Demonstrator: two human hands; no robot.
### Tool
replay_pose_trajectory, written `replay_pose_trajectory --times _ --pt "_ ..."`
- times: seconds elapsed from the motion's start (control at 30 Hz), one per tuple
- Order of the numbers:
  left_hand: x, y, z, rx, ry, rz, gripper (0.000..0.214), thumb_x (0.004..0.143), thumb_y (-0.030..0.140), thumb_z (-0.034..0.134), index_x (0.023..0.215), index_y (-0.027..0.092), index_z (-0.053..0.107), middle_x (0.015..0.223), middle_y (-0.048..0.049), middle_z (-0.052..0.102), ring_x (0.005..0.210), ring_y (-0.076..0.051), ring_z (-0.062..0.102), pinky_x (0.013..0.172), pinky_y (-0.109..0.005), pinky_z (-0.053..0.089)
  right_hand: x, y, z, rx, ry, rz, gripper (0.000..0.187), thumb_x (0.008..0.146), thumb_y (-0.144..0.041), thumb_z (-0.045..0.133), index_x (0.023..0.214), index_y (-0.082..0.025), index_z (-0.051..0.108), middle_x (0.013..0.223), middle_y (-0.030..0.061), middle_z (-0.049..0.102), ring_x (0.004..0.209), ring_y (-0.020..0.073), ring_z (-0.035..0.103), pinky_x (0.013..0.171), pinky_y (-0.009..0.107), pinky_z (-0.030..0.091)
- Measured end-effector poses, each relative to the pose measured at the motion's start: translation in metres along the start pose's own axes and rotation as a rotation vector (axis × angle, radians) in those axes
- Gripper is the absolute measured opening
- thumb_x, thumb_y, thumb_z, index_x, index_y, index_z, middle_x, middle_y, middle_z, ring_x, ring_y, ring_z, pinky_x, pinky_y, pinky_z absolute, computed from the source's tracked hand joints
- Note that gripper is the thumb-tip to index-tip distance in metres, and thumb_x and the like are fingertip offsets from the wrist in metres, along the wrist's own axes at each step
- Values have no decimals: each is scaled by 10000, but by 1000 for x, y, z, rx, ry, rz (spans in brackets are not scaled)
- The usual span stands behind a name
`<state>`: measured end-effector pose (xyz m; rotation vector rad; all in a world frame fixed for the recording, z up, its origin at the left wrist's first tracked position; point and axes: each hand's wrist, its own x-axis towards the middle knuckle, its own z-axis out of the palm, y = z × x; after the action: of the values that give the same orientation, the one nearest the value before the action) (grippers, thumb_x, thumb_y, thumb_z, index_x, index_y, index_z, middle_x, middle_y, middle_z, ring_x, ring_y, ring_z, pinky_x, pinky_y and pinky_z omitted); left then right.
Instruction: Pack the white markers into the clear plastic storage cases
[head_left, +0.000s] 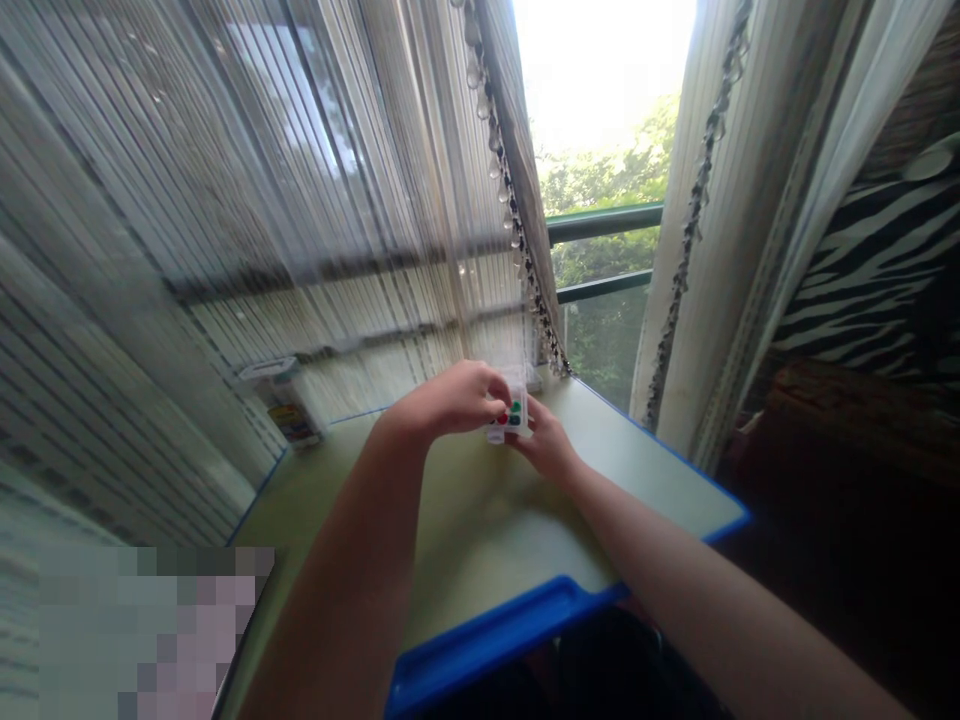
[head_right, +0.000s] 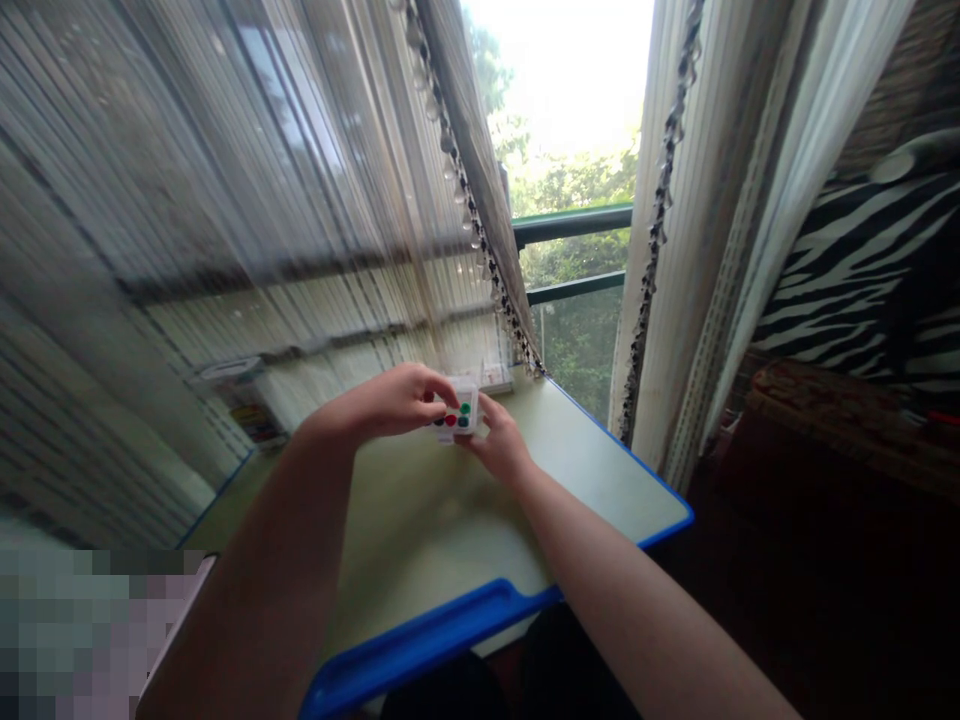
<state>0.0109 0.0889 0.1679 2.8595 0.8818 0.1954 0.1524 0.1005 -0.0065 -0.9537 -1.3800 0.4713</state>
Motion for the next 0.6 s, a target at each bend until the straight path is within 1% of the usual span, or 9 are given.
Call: replay_pose_trajectory --times 0.1,0.2,0.27,0.3,0.37,0.47,0.53,0.57,0.6 --pt "1 -1 3 -76 25 49 306 721 141 499 942 168 710 784 -10 698 668 -104 598 593 -187 415 1 -2 0 48 -8 18 619 643 -276 734 1231 -245 542 1149 58 629 1054 242 585 897 388 485" --pt "2 -4 5 -95 27 45 302 717 121 483 902 176 716 750 0 693 643 -99 604 584 -182 429 1 -1 0 59 -15 23 620 626 -277 747 1212 -236 549 1132 58 637 1033 238 597 894 386 487" --pt "0 -6 3 -96 65 44 291 711 108 483 869 174 719 738 -1 695 631 -99 608 583 -183 441 1 -1 1 61 -16 24 611 622 -284 749 1199 -231 556 1122 61 644 1020 238 605 880 385 496" --pt "-2 -6 1 -99 106 49 287 712 103 486 862 174 720 748 -3 700 638 -101 612 590 -186 449 2 -1 1 70 -10 24 602 625 -292 747 1193 -229 559 1118 63 647 1010 237 612 868 380 503" --pt "-8 -7 -4 -108 249 58 278 720 100 493 864 174 719 783 -11 710 672 -108 624 622 -198 471 2 -2 2 101 4 24 588 632 -311 743 1184 -225 562 1110 68 654 987 233 628 839 366 520" --pt "-17 -14 -11 -103 574 24 278 736 91 497 886 174 717 840 -27 718 730 -121 635 696 -232 503 1 -6 4 120 7 21 564 635 -334 741 1160 -213 574 1081 74 672 956 231 650 814 353 535" --pt "-23 -25 -9 -79 754 -55 283 753 90 493 905 177 716 888 -38 719 766 -132 640 753 -261 512 -1 -10 5 99 -8 18 531 637 -336 741 1128 -200 592 1034 72 692 928 230 662 806 355 539" --pt "-26 -32 -6 -59 811 -136 279 764 95 491 909 176 715 899 -45 719 766 -138 642 774 -277 514 -2 -12 5 81 -17 19 502 642 -337 737 1105 -194 604 1003 68 701 908 230 669 797 357 541" --pt "-29 -41 0 -31 813 -236 289 762 95 495 939 175 710 921 -52 719 774 -146 645 799 -291 512 -3 -13 5 63 -26 24 470 650 -338 732 1080 -189 617 972 65 709 885 229 674 785 358 545"
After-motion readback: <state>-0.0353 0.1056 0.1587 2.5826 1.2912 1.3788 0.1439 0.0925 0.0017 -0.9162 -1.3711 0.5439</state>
